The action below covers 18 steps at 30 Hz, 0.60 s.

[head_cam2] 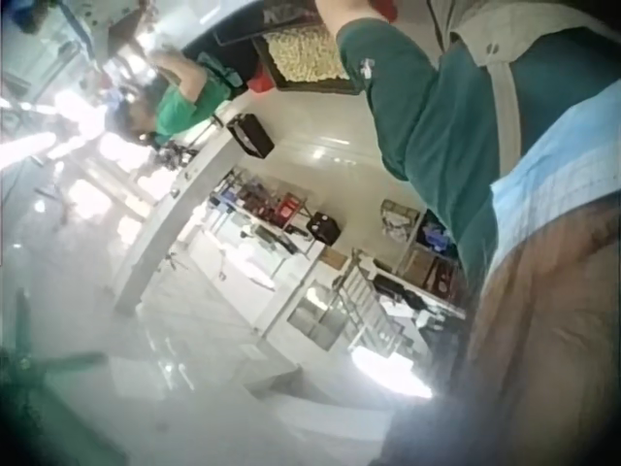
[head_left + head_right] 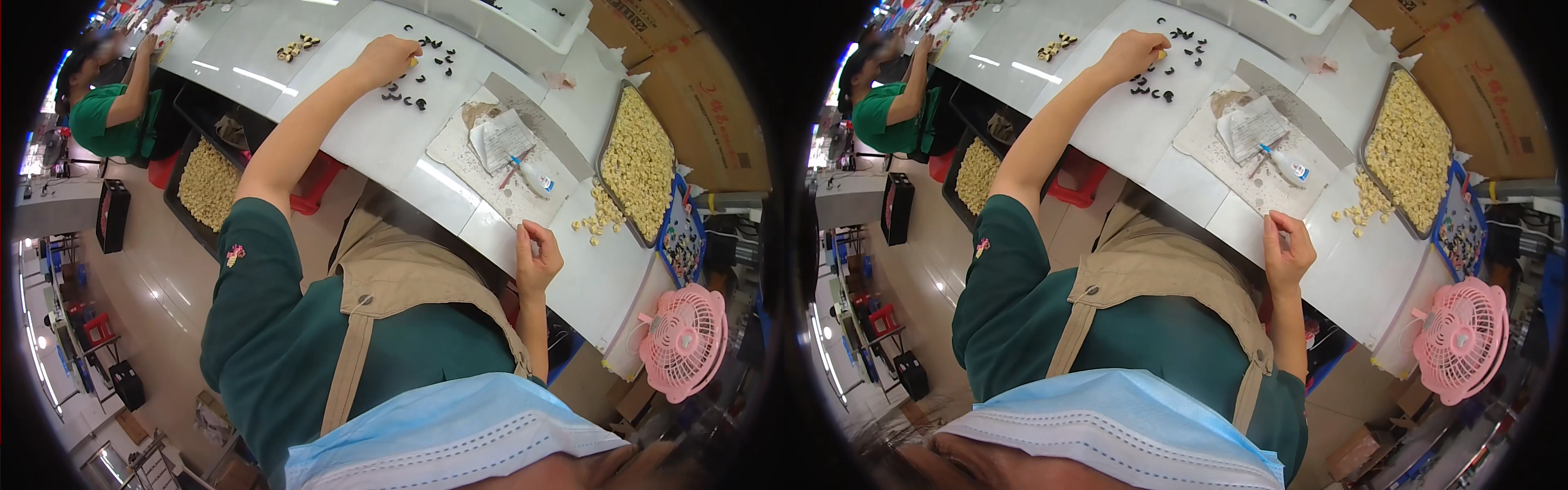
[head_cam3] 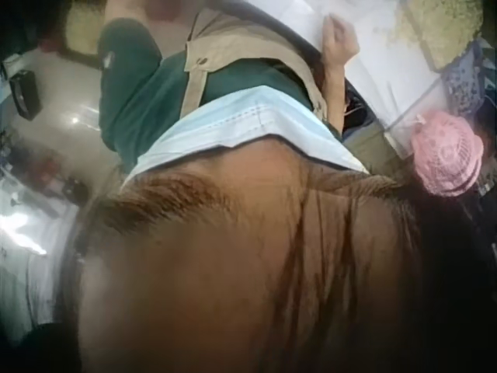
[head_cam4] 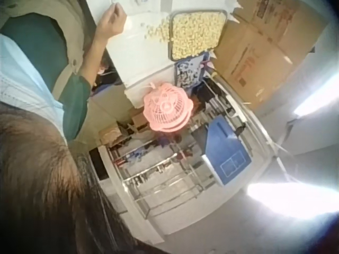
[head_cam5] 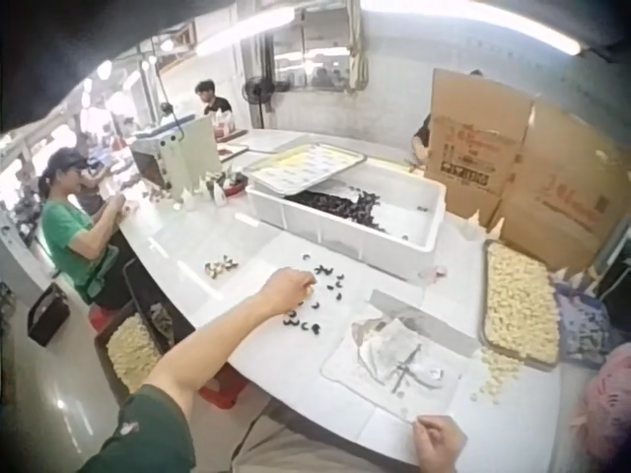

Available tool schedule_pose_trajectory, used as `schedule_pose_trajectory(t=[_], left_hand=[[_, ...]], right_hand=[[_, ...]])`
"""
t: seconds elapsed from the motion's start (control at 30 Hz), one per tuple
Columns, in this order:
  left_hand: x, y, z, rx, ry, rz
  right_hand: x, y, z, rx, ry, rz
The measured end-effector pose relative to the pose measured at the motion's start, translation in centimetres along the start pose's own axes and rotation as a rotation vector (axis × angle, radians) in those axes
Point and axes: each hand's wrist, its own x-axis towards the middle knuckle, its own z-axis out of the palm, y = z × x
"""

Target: The person assembles small components by applying glue from a bottle to black plastic pieces, attaching small yellow parts to them by hand, and placing the assembled pieces onto the table.

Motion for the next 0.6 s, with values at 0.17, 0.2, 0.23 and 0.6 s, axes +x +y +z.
schedule_pose_trajectory(t=[0.17,0.2,0.23,0.6], left_hand=[[1.0,-1.0,1.0,0.081,-0.004,0.139],[1.2,-0.7,1.2,0.076,0.009,0.174],[1.0,-0.7,1.2,0.088,0.038,0.188],[-11.1,7.9,0.1,-1.925,-0.144,-0.566]], right_hand=[[0.1,-0.3,-0.1,-0.025,0.006,-0.009],[0.1,-0.3,-0.1,-0.036,0.016,0.0],[0.3,-0.5,-0.1,-0.024,-0.002,0.002],[7.2,1.1,-0.7,-0.13,0.016,0.109]])
